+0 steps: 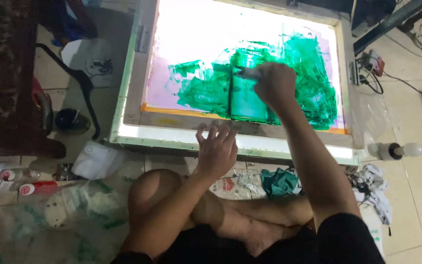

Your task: Manually screen printing a green design onto plastic bags using a squeegee and a light box for curing or inspection.

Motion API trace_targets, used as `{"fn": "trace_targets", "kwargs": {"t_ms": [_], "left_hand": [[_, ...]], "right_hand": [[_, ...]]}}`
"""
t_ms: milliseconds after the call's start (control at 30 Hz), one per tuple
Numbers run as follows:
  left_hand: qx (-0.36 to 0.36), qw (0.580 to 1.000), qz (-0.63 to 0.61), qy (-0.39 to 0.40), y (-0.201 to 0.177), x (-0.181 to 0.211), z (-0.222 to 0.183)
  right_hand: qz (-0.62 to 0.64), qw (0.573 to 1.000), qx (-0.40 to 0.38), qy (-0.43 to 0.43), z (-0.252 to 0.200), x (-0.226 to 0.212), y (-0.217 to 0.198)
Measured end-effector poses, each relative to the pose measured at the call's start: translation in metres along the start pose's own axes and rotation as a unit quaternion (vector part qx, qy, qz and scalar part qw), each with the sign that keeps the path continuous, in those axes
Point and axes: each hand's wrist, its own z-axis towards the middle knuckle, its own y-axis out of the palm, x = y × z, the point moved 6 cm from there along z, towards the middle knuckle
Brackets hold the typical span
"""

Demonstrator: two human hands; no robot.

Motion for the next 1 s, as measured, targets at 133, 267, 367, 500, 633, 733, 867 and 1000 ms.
{"fn": "trace_targets", "kwargs": {"t_ms": [133, 267, 367, 500, 633, 733, 867, 1000], "left_hand": [[-0.046, 0.999, -0.010, -0.004, -0.004, 0.001, -0.008], [-0.091, 0.995, -0.024, -0.012, -0.016, 0.005, -0.002], [-0.114, 0.992, -0.046, -0.016, -0.012, 0.005, -0.004], [-0.075, 0.996, -0.042, -0.004, -0.009, 0.002, -0.001], [-0.044, 0.998, -0.031, -0.013, 0.008, -0.006, -0.002], [-0.007, 1.000, -0.008, -0.006, 0.024, -0.011, -0.003], [0.019, 1.000, 0.017, 0.005, 0.031, -0.009, -0.005], [0.052, 0.997, 0.045, 0.020, 0.025, -0.009, -0.009]], "right_hand": [[0.032, 0.999, -0.035, 0.011, -0.067, -0.025, -0.025], [0.029, 0.998, -0.055, -0.009, -0.097, -0.042, -0.037], [0.040, 0.995, -0.087, 0.012, -0.091, -0.035, -0.018], [0.036, 0.998, -0.044, 0.012, -0.042, -0.028, -0.005], [0.017, 0.999, -0.025, 0.013, 0.003, -0.020, 0.010], [-0.005, 1.000, -0.012, 0.017, 0.025, -0.014, 0.019], [0.011, 0.999, 0.007, 0.037, 0.032, -0.013, 0.009], [0.074, 0.996, 0.040, 0.023, -0.003, -0.014, -0.031]]}}
